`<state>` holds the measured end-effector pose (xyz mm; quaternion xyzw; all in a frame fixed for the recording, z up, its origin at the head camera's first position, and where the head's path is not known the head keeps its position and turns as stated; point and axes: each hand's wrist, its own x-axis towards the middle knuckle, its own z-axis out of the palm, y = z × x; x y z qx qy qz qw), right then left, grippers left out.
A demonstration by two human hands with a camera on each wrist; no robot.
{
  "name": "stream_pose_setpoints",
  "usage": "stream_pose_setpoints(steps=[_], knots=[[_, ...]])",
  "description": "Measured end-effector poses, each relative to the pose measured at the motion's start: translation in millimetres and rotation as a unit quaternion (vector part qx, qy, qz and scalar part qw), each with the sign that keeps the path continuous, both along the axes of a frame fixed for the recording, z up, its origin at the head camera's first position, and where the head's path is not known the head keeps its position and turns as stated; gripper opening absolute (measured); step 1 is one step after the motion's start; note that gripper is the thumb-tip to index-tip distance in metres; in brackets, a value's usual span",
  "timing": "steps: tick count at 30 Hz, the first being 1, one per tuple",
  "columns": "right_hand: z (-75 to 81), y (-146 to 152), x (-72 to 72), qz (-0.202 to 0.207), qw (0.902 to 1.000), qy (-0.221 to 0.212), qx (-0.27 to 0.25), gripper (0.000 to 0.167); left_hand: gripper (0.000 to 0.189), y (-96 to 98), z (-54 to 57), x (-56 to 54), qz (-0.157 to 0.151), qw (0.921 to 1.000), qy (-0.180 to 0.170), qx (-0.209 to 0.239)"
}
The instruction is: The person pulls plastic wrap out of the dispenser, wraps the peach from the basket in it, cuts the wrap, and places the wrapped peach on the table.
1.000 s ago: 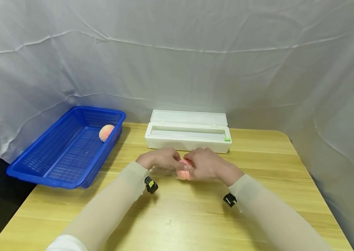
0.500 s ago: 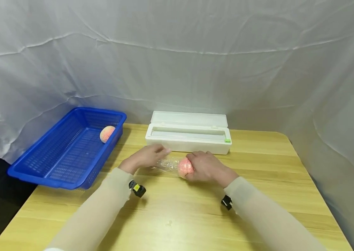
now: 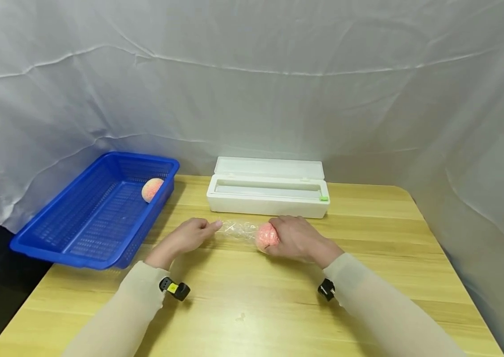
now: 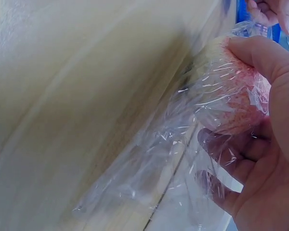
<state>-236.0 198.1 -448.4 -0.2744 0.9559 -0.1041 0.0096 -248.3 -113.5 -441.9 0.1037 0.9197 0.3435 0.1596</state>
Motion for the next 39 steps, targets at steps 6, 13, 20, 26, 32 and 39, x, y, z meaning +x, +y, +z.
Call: stream_pose_setpoints(steps=[6,13,20,26,32,39], knots=[[-0.8,1,0.8,0.004,1.0000,0.003,-0.005,0.060,0.037,8.0,-5.1,1.0,0.048,0.9944,-0.016,0.093],[0.0,-4,2.3,0.007,0.9999,0.010,-0.006,0.061,0.032,3.1,-7.0,-3.1,0.093,0.9889,-0.037,0.110],[-0.8,-7,5.4,0.011,0.9996,0.025,0.002,0.073,0.045,3.2,-8.0,-6.2,0.119,0.9901,-0.017,0.073],[-9.0,-6,10.3,0.045,0.9959,0.077,-0.015,0.082,0.079,12.7,-11.3,-7.5,0.097,0.9751,-0.124,0.157],[-10.9,-2,13.8,0.052,0.9887,0.135,-0.038,0.082,0.040,15.3,-15.0,-10.6,0.103,0.9457,-0.147,0.271],[-8.1,2,15.4,0.061,0.9782,0.194,-0.040,0.075,0.019,9.8,-10.0,-10.2,0.105,0.9389,-0.099,0.312]])
